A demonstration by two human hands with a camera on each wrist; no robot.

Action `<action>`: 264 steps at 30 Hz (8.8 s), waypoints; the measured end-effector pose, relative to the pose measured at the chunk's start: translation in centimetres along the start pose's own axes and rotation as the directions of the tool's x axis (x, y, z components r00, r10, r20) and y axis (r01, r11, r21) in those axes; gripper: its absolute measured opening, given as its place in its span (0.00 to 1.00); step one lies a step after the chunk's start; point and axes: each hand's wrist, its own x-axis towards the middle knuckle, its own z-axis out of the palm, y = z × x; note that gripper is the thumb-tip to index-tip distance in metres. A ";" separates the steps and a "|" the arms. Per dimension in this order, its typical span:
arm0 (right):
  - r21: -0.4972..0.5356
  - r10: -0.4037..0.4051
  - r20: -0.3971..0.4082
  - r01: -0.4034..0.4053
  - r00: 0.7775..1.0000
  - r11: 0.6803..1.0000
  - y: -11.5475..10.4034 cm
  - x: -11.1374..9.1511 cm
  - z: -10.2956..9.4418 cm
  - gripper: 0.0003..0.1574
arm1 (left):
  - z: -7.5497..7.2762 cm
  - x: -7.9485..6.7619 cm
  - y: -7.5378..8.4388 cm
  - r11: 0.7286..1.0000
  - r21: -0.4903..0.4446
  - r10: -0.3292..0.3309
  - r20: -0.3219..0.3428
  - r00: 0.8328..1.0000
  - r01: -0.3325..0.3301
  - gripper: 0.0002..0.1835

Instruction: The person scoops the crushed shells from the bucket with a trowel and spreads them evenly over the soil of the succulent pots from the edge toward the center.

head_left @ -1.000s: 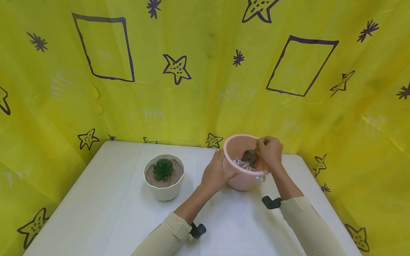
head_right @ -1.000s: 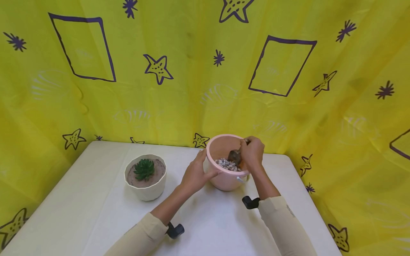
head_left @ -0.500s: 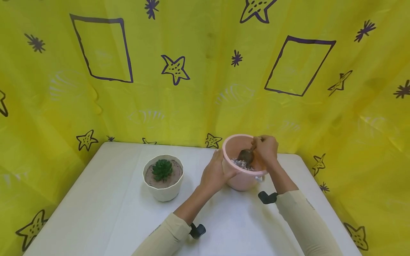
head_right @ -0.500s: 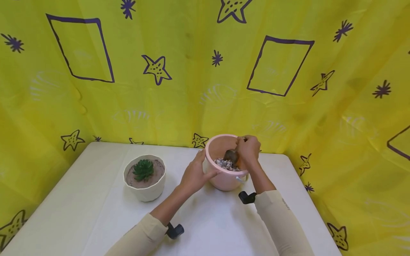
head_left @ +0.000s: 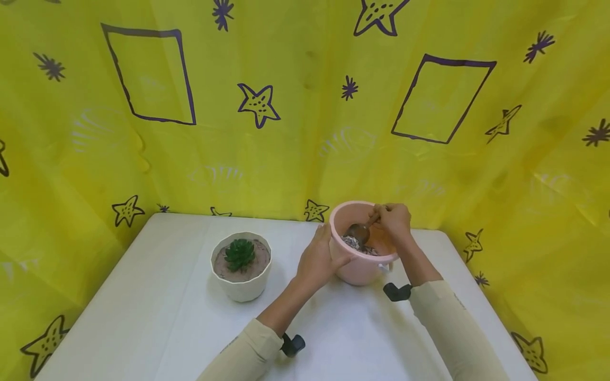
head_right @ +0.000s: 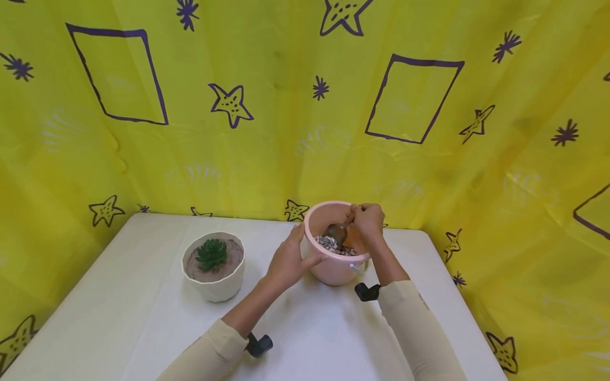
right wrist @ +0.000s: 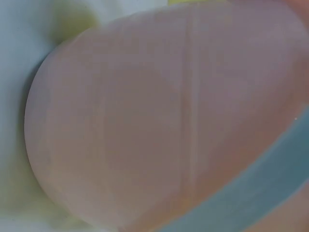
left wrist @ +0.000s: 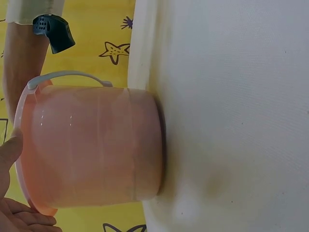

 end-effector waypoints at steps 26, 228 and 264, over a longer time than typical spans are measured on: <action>0.090 -0.020 0.180 0.004 0.983 0.996 0.3 0.9 0.5 0.22 | -0.1 0.1 -0.1 1.000 0.012 0.001 0.005 1.000 -0.001 0.56; 0.501 0.448 0.483 -0.657 0.752 0.564 -1.3 2.4 -6.7 0.25 | -0.4 0.1 0.5 0.994 0.093 -0.066 0.022 0.998 0.063 0.54; 0.577 0.511 0.517 -0.720 0.687 0.385 -0.3 2.2 -8.6 0.26 | 0.6 -1.1 1.3 0.953 0.274 0.193 -0.225 0.955 -0.127 0.40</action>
